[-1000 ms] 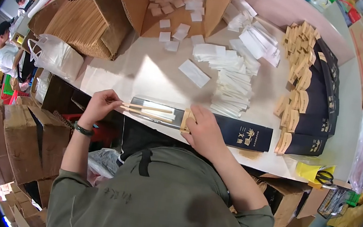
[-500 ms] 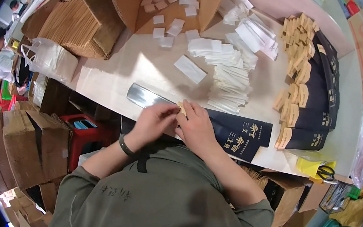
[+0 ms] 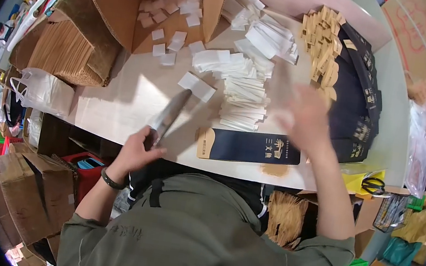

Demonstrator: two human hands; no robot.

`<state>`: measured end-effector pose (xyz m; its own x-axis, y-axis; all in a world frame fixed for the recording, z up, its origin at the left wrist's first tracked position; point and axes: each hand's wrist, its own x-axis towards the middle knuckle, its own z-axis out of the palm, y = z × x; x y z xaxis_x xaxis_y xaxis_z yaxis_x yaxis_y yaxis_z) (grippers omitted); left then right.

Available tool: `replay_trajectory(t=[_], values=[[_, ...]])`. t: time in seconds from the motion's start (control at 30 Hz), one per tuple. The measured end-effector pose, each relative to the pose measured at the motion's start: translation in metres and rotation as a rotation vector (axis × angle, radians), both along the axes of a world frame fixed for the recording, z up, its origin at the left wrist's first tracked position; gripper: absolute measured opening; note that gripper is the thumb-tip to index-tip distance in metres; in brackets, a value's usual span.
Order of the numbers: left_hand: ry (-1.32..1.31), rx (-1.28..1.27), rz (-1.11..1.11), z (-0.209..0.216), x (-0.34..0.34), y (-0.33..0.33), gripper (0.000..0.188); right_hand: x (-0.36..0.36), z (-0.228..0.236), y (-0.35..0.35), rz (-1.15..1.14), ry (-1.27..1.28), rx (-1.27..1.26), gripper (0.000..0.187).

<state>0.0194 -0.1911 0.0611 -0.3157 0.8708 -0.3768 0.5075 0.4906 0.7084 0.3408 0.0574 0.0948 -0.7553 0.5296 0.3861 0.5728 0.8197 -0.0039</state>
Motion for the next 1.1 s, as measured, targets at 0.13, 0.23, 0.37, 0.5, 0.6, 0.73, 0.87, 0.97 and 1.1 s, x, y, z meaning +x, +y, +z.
replay_trajectory(t=[0.13,0.23,0.37,0.5,0.6,0.73,0.87,0.97,1.1], values=[[-0.494,0.114,-0.251,-0.01,0.048,0.016,0.055,-0.049,-0.04,-0.072,0.489,-0.159,-0.586,0.038],[-0.314,0.529,-0.435,-0.037,0.067,0.029,0.055,-0.072,-0.092,-0.089,0.373,0.06,-0.598,0.035],[0.058,0.059,-0.124,-0.018,0.035,0.011,0.053,-0.086,-0.056,-0.109,0.184,-0.072,-0.452,0.037],[0.48,0.251,-0.103,-0.022,0.02,-0.002,0.06,-0.099,-0.067,-0.115,-0.089,-0.113,-0.643,0.032],[0.434,0.221,-0.147,-0.017,0.017,-0.012,0.066,-0.108,-0.078,-0.117,-0.094,0.002,-0.632,0.027],[0.422,0.169,-0.367,-0.005,-0.007,-0.018,0.079,-0.115,-0.075,-0.113,-0.163,0.024,-0.777,0.022],[0.386,0.183,-0.571,0.006,-0.007,0.011,0.08,-0.14,-0.077,-0.141,0.049,0.193,-0.805,0.02],[0.399,0.366,-0.584,0.0,-0.019,0.037,0.072,-0.125,-0.06,-0.117,0.102,0.203,-0.756,0.014],[0.549,0.541,-0.344,-0.015,-0.062,0.09,0.049,-0.074,-0.052,-0.049,-0.085,0.173,-0.347,0.016]])
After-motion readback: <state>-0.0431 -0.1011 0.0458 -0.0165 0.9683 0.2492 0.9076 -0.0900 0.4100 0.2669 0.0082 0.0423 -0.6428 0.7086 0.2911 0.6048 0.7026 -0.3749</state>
